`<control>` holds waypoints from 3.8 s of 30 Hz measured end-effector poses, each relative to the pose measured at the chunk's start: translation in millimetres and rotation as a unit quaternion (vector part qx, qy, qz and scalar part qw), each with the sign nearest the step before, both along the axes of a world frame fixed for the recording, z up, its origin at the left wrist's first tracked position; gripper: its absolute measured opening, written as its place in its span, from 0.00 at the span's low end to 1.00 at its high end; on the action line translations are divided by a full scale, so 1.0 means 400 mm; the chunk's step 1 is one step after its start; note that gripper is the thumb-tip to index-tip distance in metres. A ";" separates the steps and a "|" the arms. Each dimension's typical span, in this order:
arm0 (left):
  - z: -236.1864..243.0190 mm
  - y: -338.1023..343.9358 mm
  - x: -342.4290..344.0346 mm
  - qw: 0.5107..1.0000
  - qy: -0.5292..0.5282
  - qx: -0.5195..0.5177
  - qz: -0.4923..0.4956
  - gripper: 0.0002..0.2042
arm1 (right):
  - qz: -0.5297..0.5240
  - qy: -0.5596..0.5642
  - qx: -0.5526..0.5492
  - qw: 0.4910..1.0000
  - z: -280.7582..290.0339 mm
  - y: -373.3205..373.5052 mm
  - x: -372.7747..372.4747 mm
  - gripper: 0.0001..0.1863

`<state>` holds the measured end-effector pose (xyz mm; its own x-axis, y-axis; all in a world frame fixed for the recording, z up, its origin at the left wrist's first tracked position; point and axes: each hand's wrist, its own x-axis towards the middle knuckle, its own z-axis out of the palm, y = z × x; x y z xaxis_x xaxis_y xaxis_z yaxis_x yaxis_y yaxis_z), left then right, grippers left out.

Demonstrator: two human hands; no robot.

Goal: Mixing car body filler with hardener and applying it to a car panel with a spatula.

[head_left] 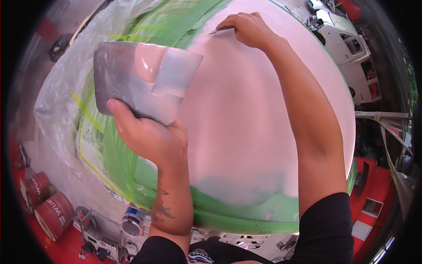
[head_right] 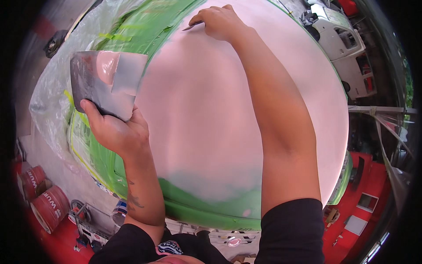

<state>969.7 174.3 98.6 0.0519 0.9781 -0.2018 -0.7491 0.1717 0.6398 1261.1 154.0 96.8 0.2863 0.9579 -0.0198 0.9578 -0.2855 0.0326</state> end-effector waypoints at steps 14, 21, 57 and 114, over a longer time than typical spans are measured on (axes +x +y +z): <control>-0.019 0.026 -0.013 0.999 -0.005 -0.038 0.031 0.24 | 0.062 0.016 -0.027 0.998 0.005 0.070 0.056 0.25; -0.024 0.035 -0.022 0.999 -0.005 -0.021 0.041 0.24 | 0.090 0.013 0.009 0.996 -0.020 0.066 0.020 0.25; -0.023 0.033 -0.022 0.999 -0.020 -0.047 0.013 0.23 | 0.072 0.100 0.008 0.992 -0.026 0.107 0.008 0.26; 0.018 -0.019 -0.006 0.972 -0.161 -0.064 -0.159 0.21 | 0.067 -0.127 0.100 0.985 0.135 -0.371 -0.222 0.37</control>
<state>967.2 166.7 105.7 0.4279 0.8704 -0.2434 -0.8029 0.4897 0.3399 1172.5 5.6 150.7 0.1274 0.9650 0.2290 0.9557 -0.1813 0.2320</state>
